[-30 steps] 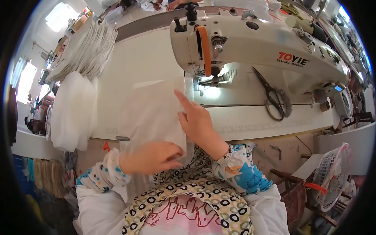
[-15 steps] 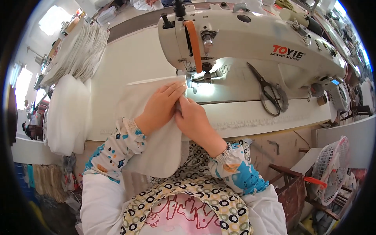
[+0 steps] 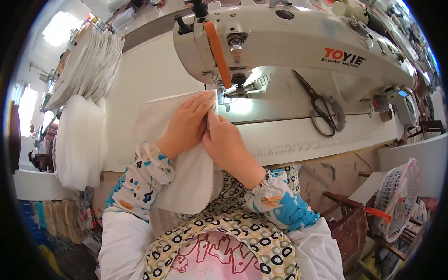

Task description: The worker is sewing white fabric covers, inserting foam padding pieces, and sealing the pouches using an industrial sewing machine.

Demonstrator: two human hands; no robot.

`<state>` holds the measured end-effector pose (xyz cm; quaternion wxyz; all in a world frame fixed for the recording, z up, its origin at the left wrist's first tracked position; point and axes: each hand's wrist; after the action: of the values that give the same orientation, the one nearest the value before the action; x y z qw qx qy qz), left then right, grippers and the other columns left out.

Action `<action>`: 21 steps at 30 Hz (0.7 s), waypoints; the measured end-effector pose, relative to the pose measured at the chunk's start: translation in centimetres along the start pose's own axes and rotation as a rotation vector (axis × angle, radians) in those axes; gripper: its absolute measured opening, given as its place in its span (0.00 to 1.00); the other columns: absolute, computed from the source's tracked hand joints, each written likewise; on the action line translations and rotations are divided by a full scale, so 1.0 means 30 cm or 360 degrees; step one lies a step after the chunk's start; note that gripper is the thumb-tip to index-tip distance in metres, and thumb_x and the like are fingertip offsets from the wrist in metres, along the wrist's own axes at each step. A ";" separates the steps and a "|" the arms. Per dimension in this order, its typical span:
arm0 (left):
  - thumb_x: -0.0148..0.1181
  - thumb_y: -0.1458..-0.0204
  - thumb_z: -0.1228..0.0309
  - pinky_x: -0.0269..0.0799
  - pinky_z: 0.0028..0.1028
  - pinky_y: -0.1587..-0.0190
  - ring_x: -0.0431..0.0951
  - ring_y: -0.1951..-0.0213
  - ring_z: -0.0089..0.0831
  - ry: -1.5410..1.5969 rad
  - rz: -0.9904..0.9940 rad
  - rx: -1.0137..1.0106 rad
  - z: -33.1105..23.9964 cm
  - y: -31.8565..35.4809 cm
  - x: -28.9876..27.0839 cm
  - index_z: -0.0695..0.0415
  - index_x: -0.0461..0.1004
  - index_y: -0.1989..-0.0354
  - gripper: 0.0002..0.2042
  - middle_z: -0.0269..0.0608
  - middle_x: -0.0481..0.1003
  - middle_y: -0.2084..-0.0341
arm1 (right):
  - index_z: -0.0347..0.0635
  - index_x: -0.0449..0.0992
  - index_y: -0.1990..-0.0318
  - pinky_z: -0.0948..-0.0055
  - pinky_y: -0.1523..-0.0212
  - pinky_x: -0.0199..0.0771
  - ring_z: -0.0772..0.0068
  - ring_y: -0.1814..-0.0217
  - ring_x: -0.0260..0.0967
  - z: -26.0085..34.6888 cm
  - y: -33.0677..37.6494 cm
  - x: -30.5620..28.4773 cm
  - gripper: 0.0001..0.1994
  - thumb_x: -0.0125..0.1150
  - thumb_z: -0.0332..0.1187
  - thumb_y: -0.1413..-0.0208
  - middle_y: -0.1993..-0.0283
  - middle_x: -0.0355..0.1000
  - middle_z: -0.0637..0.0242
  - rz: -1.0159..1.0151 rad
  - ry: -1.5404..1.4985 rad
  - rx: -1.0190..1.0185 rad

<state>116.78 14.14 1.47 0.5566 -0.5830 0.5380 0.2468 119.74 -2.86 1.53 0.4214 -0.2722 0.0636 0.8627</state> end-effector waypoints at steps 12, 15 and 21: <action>0.55 0.47 0.79 0.63 0.45 0.31 0.67 0.34 0.52 0.0087 0.0065 0.0081 -0.099 -0.004 0.010 0.62 0.68 0.38 0.25 0.52 0.67 0.36 | 0.55 0.82 0.48 0.58 0.72 0.72 0.56 0.71 0.72 -0.137 -0.004 -0.170 0.15 0.63 0.28 0.43 0.68 0.69 0.63 -0.0438 0.0794 -0.0474; 0.56 0.46 0.76 0.62 0.43 0.30 0.67 0.34 0.48 -0.0002 0.0040 0.0061 -0.101 -0.003 0.008 0.64 0.71 0.41 0.22 0.52 0.69 0.39 | 0.60 0.82 0.46 0.60 0.73 0.72 0.60 0.72 0.71 -0.154 -0.035 -0.156 0.18 0.63 0.28 0.43 0.68 0.67 0.66 -0.0464 0.0914 -0.0543; 0.57 0.46 0.76 0.62 0.44 0.30 0.66 0.33 0.49 -0.0011 0.0020 -0.0005 -0.097 0.005 0.014 0.63 0.72 0.41 0.21 0.53 0.68 0.38 | 0.64 0.80 0.44 0.61 0.74 0.73 0.62 0.72 0.73 -0.153 -0.068 -0.147 0.20 0.61 0.29 0.42 0.68 0.67 0.68 -0.0308 0.1134 -0.0440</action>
<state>115.86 11.36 1.81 0.5558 -0.5798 0.5393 0.2531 125.40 -6.18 0.20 0.4117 -0.6135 0.0630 0.6710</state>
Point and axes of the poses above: each hand's wrist, its own y-axis away from the middle knuckle, its own x-axis out of the palm, z = x × y
